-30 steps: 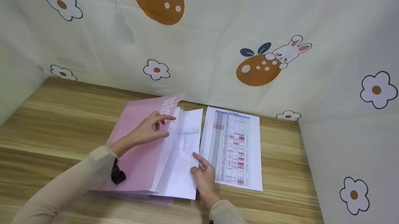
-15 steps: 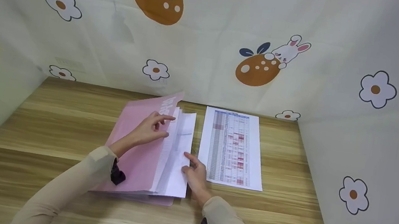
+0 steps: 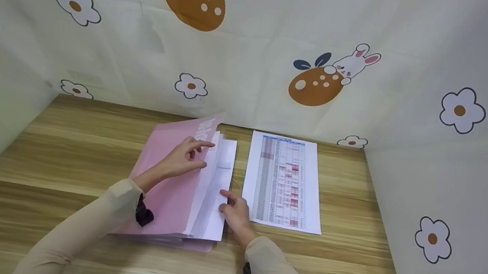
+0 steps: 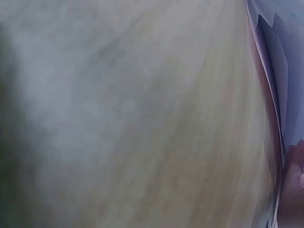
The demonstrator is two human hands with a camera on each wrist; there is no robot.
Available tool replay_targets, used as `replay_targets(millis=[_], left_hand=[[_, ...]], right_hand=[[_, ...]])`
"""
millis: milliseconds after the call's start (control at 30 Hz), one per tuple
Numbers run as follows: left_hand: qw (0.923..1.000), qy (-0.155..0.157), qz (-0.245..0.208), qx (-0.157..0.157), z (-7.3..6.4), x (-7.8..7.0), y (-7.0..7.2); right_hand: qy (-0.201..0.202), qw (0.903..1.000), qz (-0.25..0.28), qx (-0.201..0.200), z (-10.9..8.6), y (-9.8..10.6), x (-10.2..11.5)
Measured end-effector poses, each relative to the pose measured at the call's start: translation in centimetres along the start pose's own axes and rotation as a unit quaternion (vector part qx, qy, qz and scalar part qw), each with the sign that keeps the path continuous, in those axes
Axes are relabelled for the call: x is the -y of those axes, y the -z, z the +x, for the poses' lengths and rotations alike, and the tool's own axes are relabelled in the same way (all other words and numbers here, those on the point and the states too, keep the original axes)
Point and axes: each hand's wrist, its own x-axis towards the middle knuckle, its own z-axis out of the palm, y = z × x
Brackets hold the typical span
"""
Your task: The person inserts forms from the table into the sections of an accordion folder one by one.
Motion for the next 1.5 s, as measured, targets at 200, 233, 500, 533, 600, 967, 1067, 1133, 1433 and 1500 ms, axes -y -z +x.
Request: replay_targets(millis=[200,233,500,533,600,967,1067,1133,1433,1500], left_hand=[[1.0,-0.004,0.0,-0.002,0.0,0.0,0.0],[1.0,-0.005,0.0,-0.003,0.0,0.0,0.0],[1.0,-0.008,0.001,-0.001,0.0,0.1,0.0],[1.0,-0.01,0.001,-0.001,0.0,0.1,0.0],[0.9999,-0.011,0.001,-0.001,0.0,0.1,0.0],[1.0,-0.003,-0.002,0.003,0.1,0.0,0.1],[1.0,-0.004,-0.004,0.003,0.0,0.0,0.1],[1.0,-0.006,-0.004,0.001,0.0,-0.1,0.2],[0.9999,-0.012,0.0,-0.004,0.0,-0.1,0.2],[1.0,-0.009,-0.001,-0.003,0.0,-0.1,0.2]], right_hand=[[-0.025,0.9997,-0.005,0.001,0.3,0.0,0.0],[-0.031,0.9995,-0.003,0.002,0.3,0.0,0.1],[0.002,0.9994,-0.011,0.033,0.3,0.1,0.5],[0.01,0.9991,-0.02,0.035,0.2,0.1,0.6],[0.035,0.9972,-0.057,0.031,0.2,0.0,0.7],[0.2,0.9705,-0.13,-0.037,-0.4,-0.5,1.2],[0.171,0.9827,-0.07,-0.006,-0.2,-0.5,1.2],[0.132,0.9908,-0.022,0.021,-0.2,-0.5,1.3],[0.022,0.9949,0.064,0.075,-0.8,-0.8,2.8],[0.015,0.9928,0.08,0.088,-0.7,-0.9,2.6]])
